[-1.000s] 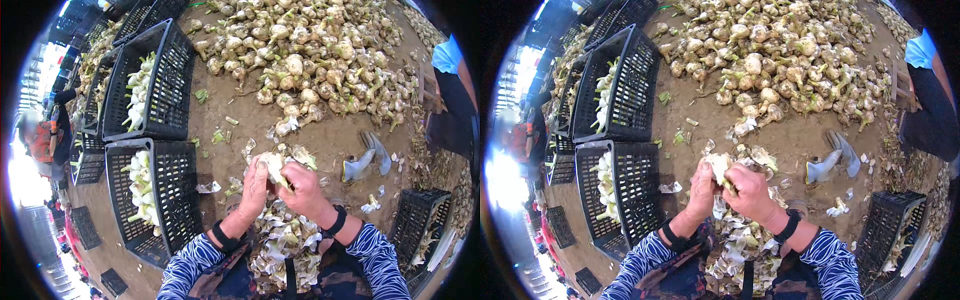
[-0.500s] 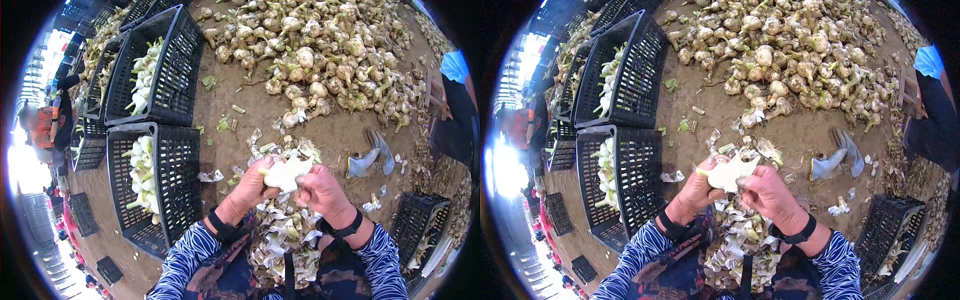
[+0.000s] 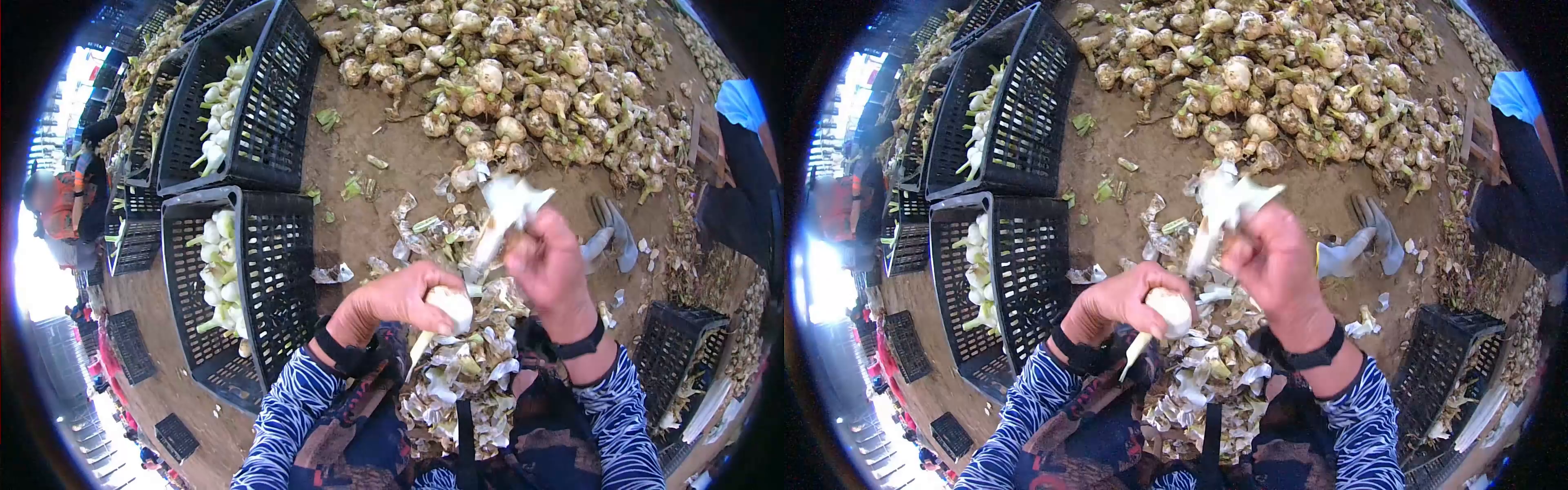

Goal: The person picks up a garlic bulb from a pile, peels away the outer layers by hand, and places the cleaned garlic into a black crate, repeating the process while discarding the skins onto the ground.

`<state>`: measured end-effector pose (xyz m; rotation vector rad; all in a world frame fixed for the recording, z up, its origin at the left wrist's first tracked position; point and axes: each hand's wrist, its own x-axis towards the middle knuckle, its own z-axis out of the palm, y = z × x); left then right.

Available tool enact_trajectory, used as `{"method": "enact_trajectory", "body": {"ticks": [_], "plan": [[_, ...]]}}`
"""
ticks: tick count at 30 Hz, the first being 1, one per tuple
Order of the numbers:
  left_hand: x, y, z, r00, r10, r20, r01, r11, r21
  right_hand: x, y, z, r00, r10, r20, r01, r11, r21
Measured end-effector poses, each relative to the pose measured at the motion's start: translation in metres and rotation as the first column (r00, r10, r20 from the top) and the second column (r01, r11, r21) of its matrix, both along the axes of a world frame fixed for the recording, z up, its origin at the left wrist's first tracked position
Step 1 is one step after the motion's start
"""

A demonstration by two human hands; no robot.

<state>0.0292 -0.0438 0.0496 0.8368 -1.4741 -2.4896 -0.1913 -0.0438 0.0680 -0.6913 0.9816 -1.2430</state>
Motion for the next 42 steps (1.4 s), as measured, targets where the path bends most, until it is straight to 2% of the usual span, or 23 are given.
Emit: {"method": "enact_trajectory", "body": {"ticks": [1, 2, 3, 4, 5, 6, 7, 9, 11, 12, 13, 15, 16, 18, 21, 22, 25, 29, 35, 37, 40, 41, 42], "plan": [[-0.004, 0.002, 0.004, 0.994, -0.101, 0.049, 0.105, 0.991, -0.08, -0.009, -0.014, -0.005, 0.839, -0.132, 0.528, -0.029, 0.958, 0.286], [-0.007, 0.007, 0.001, 0.994, -0.094, 0.048, 0.097, 0.993, -0.063, -0.017, -0.025, -0.001, 0.934, 0.043, 0.354, -0.078, 0.993, 0.084], [-0.009, 0.013, -0.001, 0.995, -0.087, 0.048, 0.09, 0.995, -0.048, -0.025, -0.033, -0.011, 0.935, 0.04, 0.352, -0.076, 0.993, 0.089], [-0.01, 0.017, 0.0, 0.995, -0.089, 0.045, 0.091, 0.995, -0.047, -0.034, -0.039, -0.027, 0.854, 0.289, -0.432, -0.334, 0.942, -0.03], [-0.01, 0.02, 0.001, 0.998, 0.001, 0.067, 0.001, 0.999, -0.039, -0.038, -0.044, -0.034, 0.209, 0.237, -0.949, -0.574, 0.815, 0.077], [-0.008, 0.02, 0.002, 0.991, 0.096, 0.092, -0.093, 0.995, -0.036, -0.034, -0.033, -0.016, -0.365, 0.219, -0.905, -0.558, 0.727, 0.401], [-0.007, 0.022, -0.001, 0.99, 0.102, 0.095, -0.1, 0.994, -0.033, -0.031, -0.022, -0.01, -0.364, 0.219, -0.905, -0.564, 0.721, 0.402], [-0.011, 0.025, -0.01, 0.943, 0.293, 0.156, -0.299, 0.954, 0.017, -0.028, -0.004, -0.005, 0.387, 0.536, -0.75, -0.549, 0.788, 0.279], [-0.015, 0.025, -0.003, 0.93, 0.352, 0.104, -0.348, 0.936, -0.051, -0.016, 0.018, 0.0, 0.622, 0.63, -0.464, -0.617, 0.76, 0.204], [-0.018, 0.022, 0.006, 0.912, 0.39, 0.13, -0.391, 0.92, -0.023, -0.007, 0.028, -0.005, 0.615, 0.605, -0.506, -0.633, 0.762, 0.141], [-0.021, 0.022, 0.01, 0.891, 0.427, 0.156, -0.433, 0.901, 0.007, 0.004, 0.046, -0.027, 0.709, 0.397, -0.583, -0.511, 0.859, -0.035], [-0.031, 0.029, 0.003, 0.872, 0.487, 0.047, -0.476, 0.867, -0.15, 0.011, 0.043, -0.022, 0.687, 0.292, -0.665, -0.412, 0.911, -0.025], [-0.033, 0.03, 0.003, 0.852, 0.514, 0.096, -0.442, 0.806, -0.394, 0.009, 0.042, -0.021, 0.686, 0.29, -0.667, -0.409, 0.912, -0.024], [-0.035, 0.031, 0.009, 0.727, 0.669, 0.152, -0.362, 0.562, -0.743, 0.006, 0.037, -0.019, 0.525, 0.111, -0.844, -0.456, 0.874, -0.169], [-0.033, 0.027, 0.027, 0.745, 0.635, 0.202, -0.229, 0.529, -0.817, 0.001, 0.032, -0.015, 0.432, -0.037, -0.901, -0.53, 0.798, -0.287], [-0.038, 0.027, 0.02, 0.706, 0.706, 0.053, -0.331, 0.396, -0.856, 0.001, 0.032, -0.016, 0.432, -0.036, -0.901, -0.533, 0.796, -0.287], [-0.037, 0.026, 0.018, 0.753, 0.656, 0.044, -0.238, 0.335, -0.912, 0.0, 0.034, -0.016, 0.374, -0.018, -0.927, -0.548, 0.802, -0.237], [-0.038, 0.022, 0.021, 0.763, 0.638, 0.103, -0.167, 0.348, -0.923, -0.001, 0.031, -0.014, 0.375, -0.021, -0.927, -0.553, 0.798, -0.241], [-0.042, 0.02, 0.015, 0.675, 0.735, 0.064, -0.322, 0.372, -0.871, 0.001, 0.031, -0.011, 0.476, 0.053, -0.878, -0.52, 0.822, -0.233], [-0.043, 0.023, 0.001, 0.586, 0.781, 0.215, -0.62, 0.603, -0.503, 0.0, 0.033, -0.02, 0.543, 0.072, -0.836, -0.477, 0.846, -0.237], [-0.044, 0.027, -0.007, 0.589, 0.766, 0.258, -0.669, 0.641, -0.375, 0.002, 0.04, -0.029, 0.873, 0.265, -0.41, -0.317, 0.946, -0.064], [-0.045, 0.03, -0.011, 0.581, 0.751, 0.315, -0.685, 0.66, -0.31, 0.001, 0.039, -0.026, 0.872, 0.265, -0.412, -0.317, 0.946, -0.063], [-0.045, 0.034, -0.02, 0.589, 0.739, 0.327, -0.684, 0.672, -0.285, 0.001, 0.039, -0.022, 0.931, 0.281, -0.235, -0.289, 0.957, 0.001]]}}
